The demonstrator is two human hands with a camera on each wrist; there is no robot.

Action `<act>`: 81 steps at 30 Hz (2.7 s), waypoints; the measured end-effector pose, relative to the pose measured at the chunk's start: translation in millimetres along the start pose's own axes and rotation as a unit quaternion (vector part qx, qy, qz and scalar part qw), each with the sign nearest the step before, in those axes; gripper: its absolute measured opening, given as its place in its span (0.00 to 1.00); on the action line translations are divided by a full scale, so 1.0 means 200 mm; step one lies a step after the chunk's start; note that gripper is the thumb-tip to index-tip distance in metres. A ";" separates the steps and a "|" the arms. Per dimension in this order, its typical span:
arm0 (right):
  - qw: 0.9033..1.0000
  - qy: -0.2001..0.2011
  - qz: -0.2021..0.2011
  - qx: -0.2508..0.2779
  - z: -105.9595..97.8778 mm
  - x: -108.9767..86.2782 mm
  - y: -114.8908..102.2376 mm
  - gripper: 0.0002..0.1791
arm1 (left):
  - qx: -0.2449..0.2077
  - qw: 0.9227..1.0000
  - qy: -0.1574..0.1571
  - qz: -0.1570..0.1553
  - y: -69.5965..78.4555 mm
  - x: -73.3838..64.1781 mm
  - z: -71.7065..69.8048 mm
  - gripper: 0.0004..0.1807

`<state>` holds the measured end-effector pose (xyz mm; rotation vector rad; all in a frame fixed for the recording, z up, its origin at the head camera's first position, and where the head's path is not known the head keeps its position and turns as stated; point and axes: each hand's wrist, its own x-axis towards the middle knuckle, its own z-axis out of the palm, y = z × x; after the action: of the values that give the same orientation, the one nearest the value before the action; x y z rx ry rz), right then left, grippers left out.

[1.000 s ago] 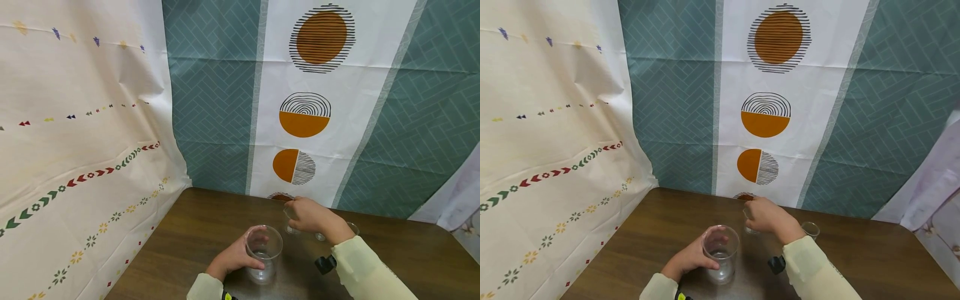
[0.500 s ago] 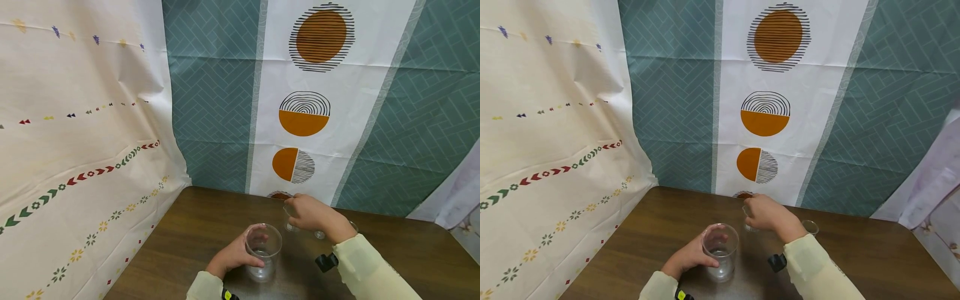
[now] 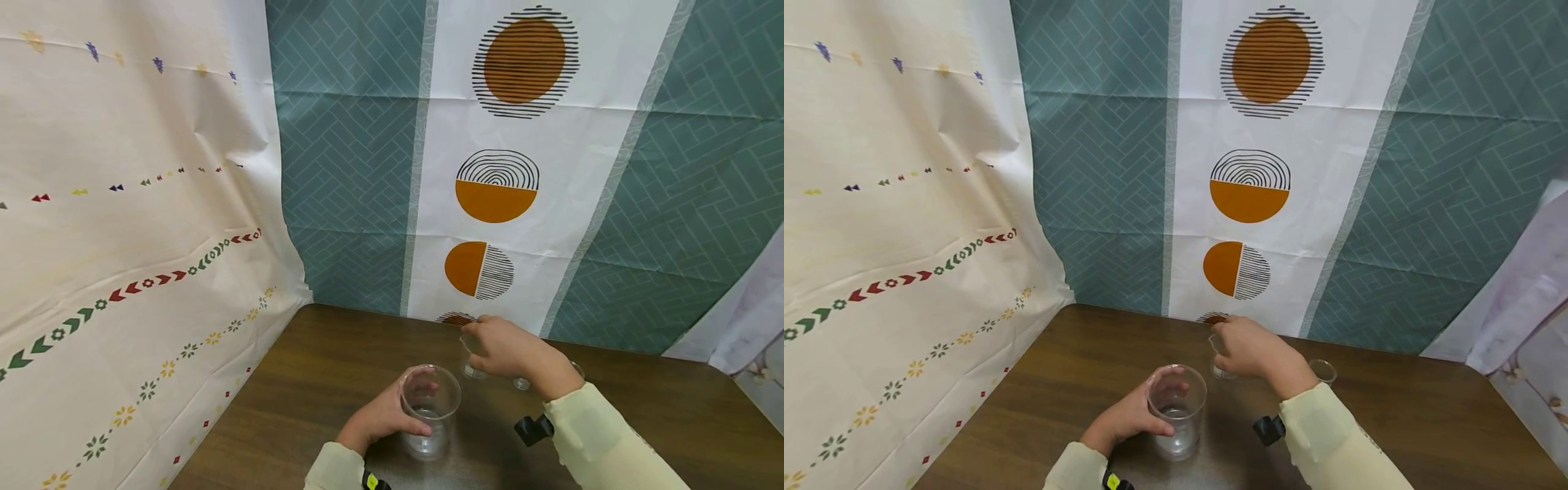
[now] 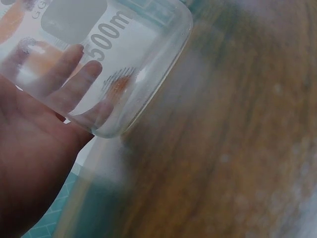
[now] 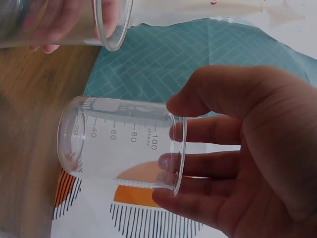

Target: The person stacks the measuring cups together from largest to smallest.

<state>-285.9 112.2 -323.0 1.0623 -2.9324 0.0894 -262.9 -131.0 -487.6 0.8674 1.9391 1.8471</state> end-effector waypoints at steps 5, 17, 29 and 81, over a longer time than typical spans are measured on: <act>1.000 0.004 -0.004 0.001 0.00 0.00 -0.01 0.27 | -0.001 1.000 -0.003 0.000 0.00 0.00 0.00 0.49; 1.000 0.015 -0.017 0.001 -0.03 -0.01 -0.03 0.26 | -0.009 1.000 -0.015 0.006 -0.01 0.00 0.00 0.49; 0.999 0.025 -0.028 0.002 -0.06 -0.01 -0.07 0.26 | -0.004 1.000 -0.013 0.007 -0.01 0.00 -0.01 0.48; 0.997 0.050 -0.055 -0.003 -0.15 0.00 -0.20 0.26 | 0.005 1.000 -0.005 -0.016 -0.02 0.00 -0.01 0.49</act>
<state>-260.6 83.3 -290.7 1.1797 -2.7789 0.1259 -265.2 -132.5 -490.6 0.8421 1.9471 1.8141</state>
